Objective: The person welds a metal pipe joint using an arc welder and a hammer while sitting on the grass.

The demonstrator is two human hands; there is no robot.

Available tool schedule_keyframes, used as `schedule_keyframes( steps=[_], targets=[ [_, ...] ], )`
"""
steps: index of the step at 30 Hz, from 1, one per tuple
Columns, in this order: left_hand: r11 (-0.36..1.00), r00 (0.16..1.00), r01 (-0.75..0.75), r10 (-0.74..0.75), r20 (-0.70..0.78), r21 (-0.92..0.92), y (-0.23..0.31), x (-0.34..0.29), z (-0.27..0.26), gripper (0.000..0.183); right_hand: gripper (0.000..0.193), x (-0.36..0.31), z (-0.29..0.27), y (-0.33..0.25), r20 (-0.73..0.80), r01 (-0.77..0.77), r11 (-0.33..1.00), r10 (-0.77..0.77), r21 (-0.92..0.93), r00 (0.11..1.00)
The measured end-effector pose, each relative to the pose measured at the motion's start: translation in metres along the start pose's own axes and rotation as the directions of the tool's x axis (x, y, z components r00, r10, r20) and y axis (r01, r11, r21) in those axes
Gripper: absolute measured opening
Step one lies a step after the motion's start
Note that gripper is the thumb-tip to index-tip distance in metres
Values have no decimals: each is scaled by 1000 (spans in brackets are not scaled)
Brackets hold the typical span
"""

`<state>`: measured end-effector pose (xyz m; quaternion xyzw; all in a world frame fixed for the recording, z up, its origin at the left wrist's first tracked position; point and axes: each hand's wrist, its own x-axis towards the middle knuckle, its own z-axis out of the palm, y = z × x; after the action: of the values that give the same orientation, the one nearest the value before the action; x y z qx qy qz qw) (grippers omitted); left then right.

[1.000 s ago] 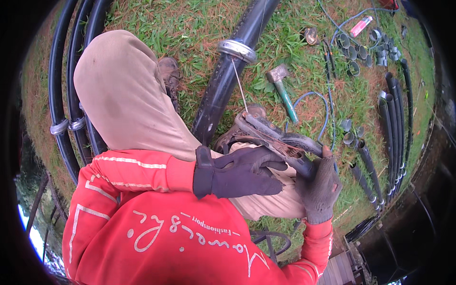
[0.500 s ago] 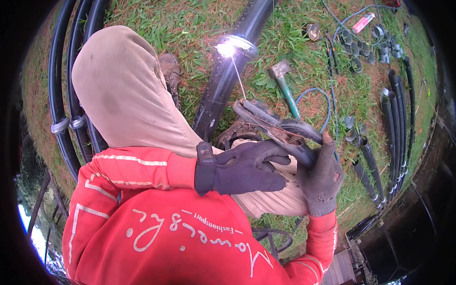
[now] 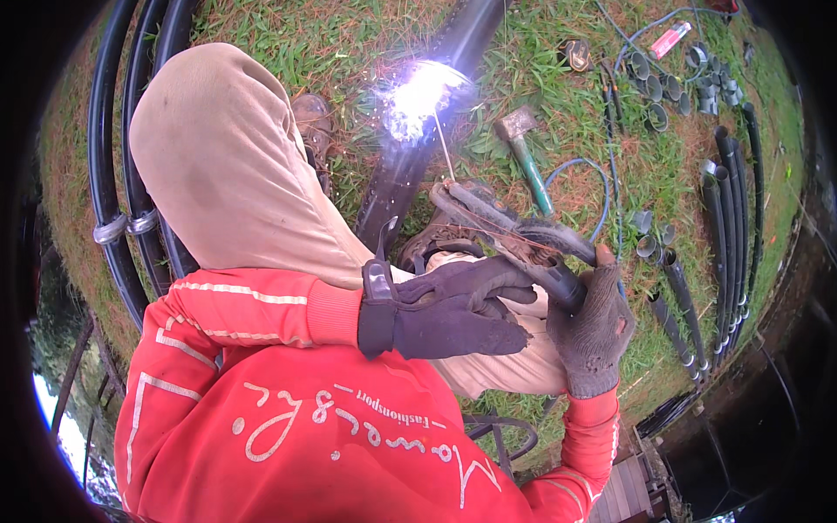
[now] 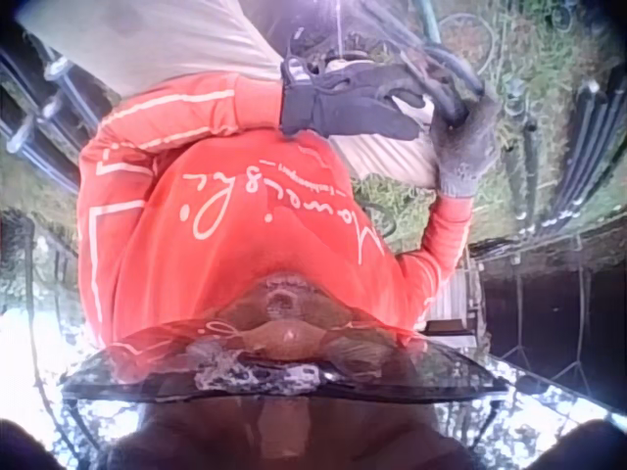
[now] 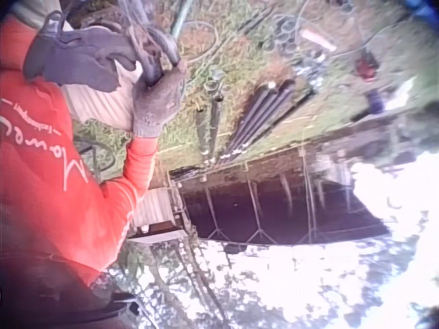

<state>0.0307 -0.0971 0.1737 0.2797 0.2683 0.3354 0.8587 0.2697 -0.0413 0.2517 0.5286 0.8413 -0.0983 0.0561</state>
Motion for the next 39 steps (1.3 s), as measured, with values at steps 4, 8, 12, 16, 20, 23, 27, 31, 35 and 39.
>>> schedule_keyframes(
  steps=[4, 8, 12, 16, 20, 23, 27, 31, 35, 39],
  targets=[
    [992, 985, 128, -126, 120, -8, 7, -5, 5, 85, 84, 1, 4, 3, -93, 86, 994, -79, 65, 992],
    [999, 1000, 3, -4, 25, 51, -6, -5, 6, 87, 83, -3, 2, 3, -42, 44, 999, -43, 18, 998],
    [1000, 999, 15, -15, 31, 10, -2, -3, 4, 84, 84, -2, 2, 3, -6, 5, 1000, -5, -19, 1000],
    [998, 998, -56, 56, 29, -4, -8, 1, 5, 83, 84, -2, 2, 1, -10, -23, 999, 23, -42, 1000],
    [996, 999, -48, 49, 11, -70, -9, -1, 8, 85, 84, 1, 3, -1, -5, -37, 999, 37, 3, 999],
    [995, 996, -78, 81, 43, -61, -14, 3, 6, 87, 84, -2, 5, 1, 1, -69, 998, 69, -14, 998],
    [996, 996, -71, 73, 51, -51, -6, 1, 5, 85, 85, -2, 4, 1, -7, -66, 998, 66, -8, 998],
    [997, 997, -78, 78, 24, -12, -3, -2, 6, 82, 89, 1, 4, 1, -22, -49, 998, 49, 26, 999],
    [994, 994, 104, -104, 19, -44, 7, -5, 2, 83, 89, -1, 4, 4, -4, -27, 998, 27, 50, 1000],
    [995, 996, -84, 83, -29, -45, -14, 5, 9, 86, 88, -1, 3, 2, -7, -37, 999, 37, 15, 999]
  ],
)
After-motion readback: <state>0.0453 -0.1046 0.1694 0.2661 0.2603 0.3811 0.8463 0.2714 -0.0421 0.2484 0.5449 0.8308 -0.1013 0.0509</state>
